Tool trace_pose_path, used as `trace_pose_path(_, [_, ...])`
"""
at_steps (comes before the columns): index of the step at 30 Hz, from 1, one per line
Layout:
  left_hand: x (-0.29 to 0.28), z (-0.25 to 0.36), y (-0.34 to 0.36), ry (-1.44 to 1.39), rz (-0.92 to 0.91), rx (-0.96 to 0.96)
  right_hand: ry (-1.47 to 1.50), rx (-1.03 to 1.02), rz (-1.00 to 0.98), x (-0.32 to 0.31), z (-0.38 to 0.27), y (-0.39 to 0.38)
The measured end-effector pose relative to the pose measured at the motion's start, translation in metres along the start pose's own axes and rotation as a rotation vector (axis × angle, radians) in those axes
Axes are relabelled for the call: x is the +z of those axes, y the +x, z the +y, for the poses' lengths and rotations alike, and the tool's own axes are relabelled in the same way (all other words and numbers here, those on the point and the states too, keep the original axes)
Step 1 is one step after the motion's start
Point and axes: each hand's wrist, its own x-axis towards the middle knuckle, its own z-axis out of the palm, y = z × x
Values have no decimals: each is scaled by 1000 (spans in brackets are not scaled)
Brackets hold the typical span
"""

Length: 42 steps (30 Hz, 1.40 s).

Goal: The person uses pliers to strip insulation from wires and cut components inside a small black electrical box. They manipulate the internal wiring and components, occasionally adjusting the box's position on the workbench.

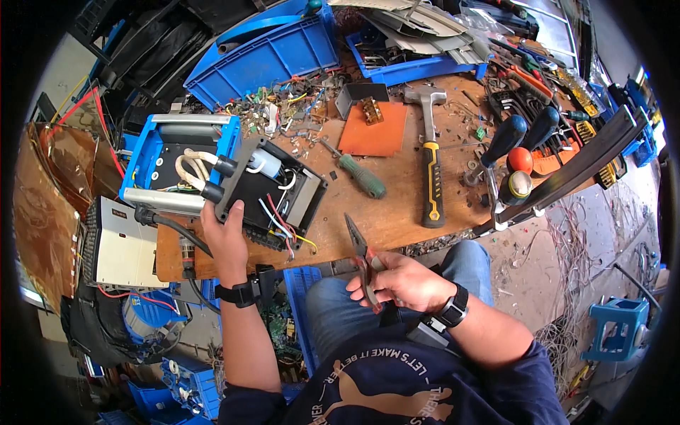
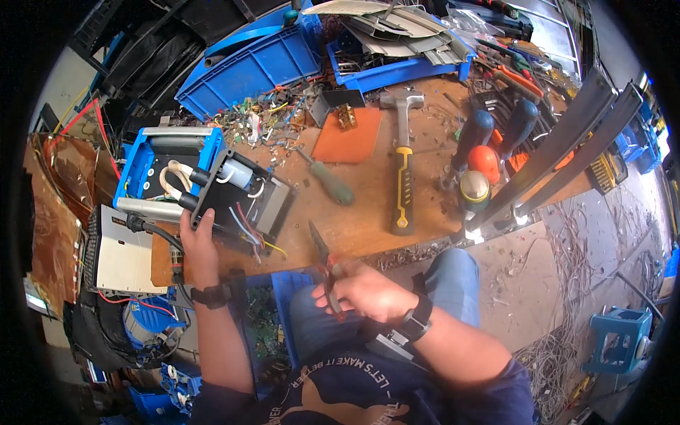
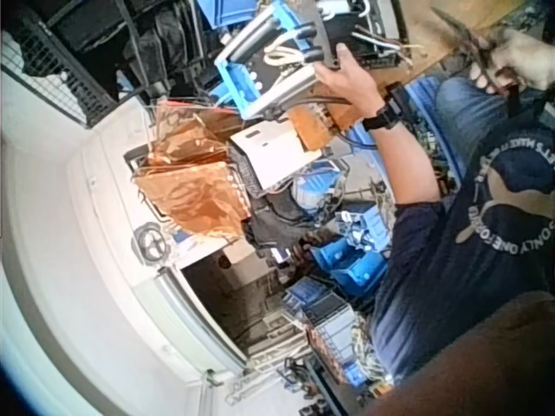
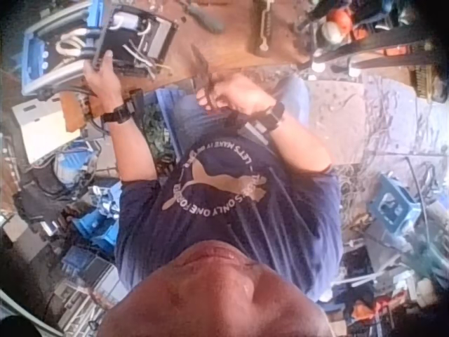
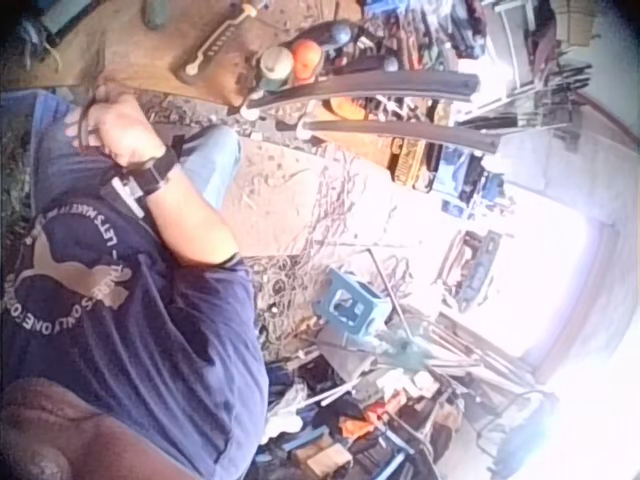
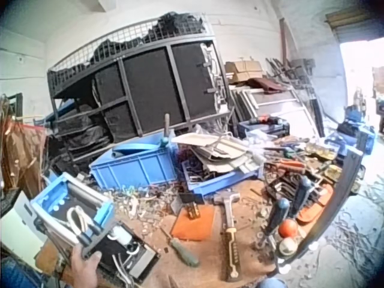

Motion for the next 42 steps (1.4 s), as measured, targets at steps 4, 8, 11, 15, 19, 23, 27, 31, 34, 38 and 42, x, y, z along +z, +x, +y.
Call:
trace_pose_path(4, [-4,1,-8,85,-103,97,-6,-1,-6,-1,0,-1])
trace_pose_path(8, [-11,-3,0,-77,-192,95,-6,20,13,-2,0,-3])
trace_pose_path(11, [-18,-12,10,-84,-241,92,13,6,-16,0,2,-6])
trace_pose_path(15, [-17,-9,10,-227,-293,35,37,9,-21,6,-4,-8])
trace_pose_path(19, [-15,-9,14,-209,-260,7,44,11,-22,-1,-1,-4])
trace_pose_path(23, [-13,-8,17,-263,-257,-42,92,-4,-16,-7,5,-3])
trace_pose_path(27, [-15,-15,23,-285,-260,-91,33,-17,36,-2,1,-7])
trace_pose_path(31, [-14,-16,26,-286,-250,-108,-29,-31,38,-3,-1,-9])
trace_pose_path(34, [-8,-5,23,-239,-165,-147,-11,-66,38,-2,-1,-11])
trace_pose_path(38, [-15,-19,32,-298,-287,-122,-108,-77,51,0,-7,-13])
trace_pose_path(42, [-12,-15,28,-305,-270,-109,-53,-20,97,-7,-11,-14])
